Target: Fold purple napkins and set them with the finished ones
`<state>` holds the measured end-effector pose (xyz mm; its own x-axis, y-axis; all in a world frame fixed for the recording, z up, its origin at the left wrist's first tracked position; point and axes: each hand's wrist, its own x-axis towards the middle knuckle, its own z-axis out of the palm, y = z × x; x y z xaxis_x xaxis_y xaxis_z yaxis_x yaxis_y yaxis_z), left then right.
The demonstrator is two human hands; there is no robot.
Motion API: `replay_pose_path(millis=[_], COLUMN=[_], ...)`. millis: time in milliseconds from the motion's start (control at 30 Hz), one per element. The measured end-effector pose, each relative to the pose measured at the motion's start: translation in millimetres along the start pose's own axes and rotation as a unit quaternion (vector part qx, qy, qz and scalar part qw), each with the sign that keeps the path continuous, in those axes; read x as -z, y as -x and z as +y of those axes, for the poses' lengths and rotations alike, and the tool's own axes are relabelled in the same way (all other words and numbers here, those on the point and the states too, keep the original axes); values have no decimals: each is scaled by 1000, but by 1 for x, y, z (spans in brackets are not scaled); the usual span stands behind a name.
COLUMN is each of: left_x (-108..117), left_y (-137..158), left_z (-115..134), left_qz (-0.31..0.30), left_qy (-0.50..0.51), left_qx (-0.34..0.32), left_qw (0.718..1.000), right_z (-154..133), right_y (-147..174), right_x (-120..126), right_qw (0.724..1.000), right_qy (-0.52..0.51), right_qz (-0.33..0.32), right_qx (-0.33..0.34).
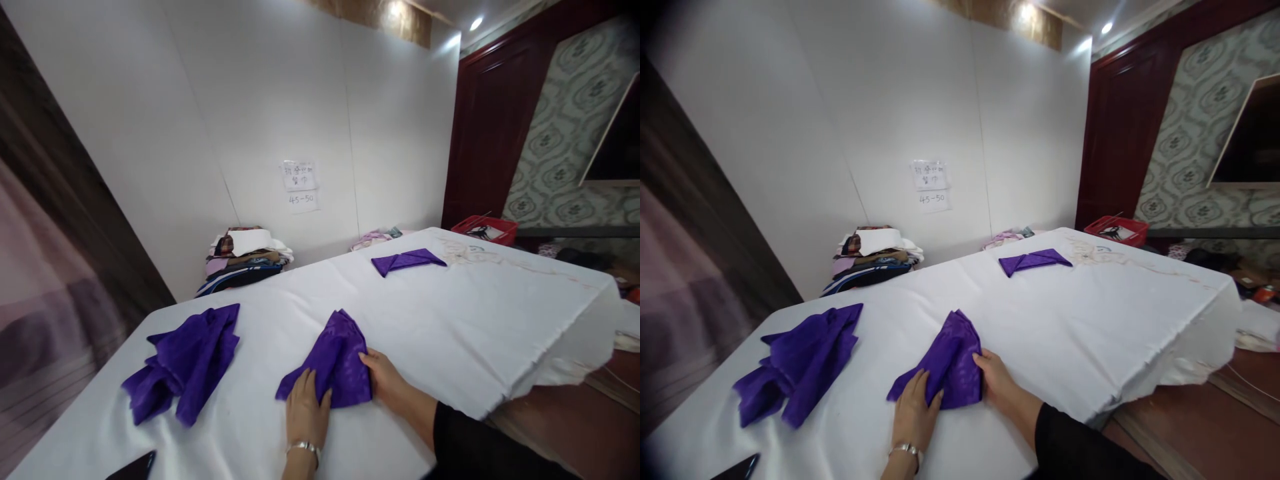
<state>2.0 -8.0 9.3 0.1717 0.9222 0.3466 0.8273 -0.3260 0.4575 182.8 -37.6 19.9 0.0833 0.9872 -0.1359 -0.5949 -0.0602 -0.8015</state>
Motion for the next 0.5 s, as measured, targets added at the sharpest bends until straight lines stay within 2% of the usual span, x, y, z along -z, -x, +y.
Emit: replay_pose_path(millis=[133, 233, 400, 500], left_x=[-6, 1, 35, 55], left_y=[2, -6, -19, -27], left_z=[-13, -12, -3, 1], left_qz=[12, 24, 113, 127], left_qy=[-36, 41, 177, 211], left_qx=[32, 28, 90, 86], left_qw=[999, 999, 974, 965], right_z=[0, 2, -14, -37], right_y=[1, -5, -5, -2], right_x=[-4, -7, 10, 29], right_qw=[1000, 999, 997, 991], right_qy=[29, 50, 57, 88], right_qz=[-3, 7, -26, -69], right_qx=[3, -7, -47, -70])
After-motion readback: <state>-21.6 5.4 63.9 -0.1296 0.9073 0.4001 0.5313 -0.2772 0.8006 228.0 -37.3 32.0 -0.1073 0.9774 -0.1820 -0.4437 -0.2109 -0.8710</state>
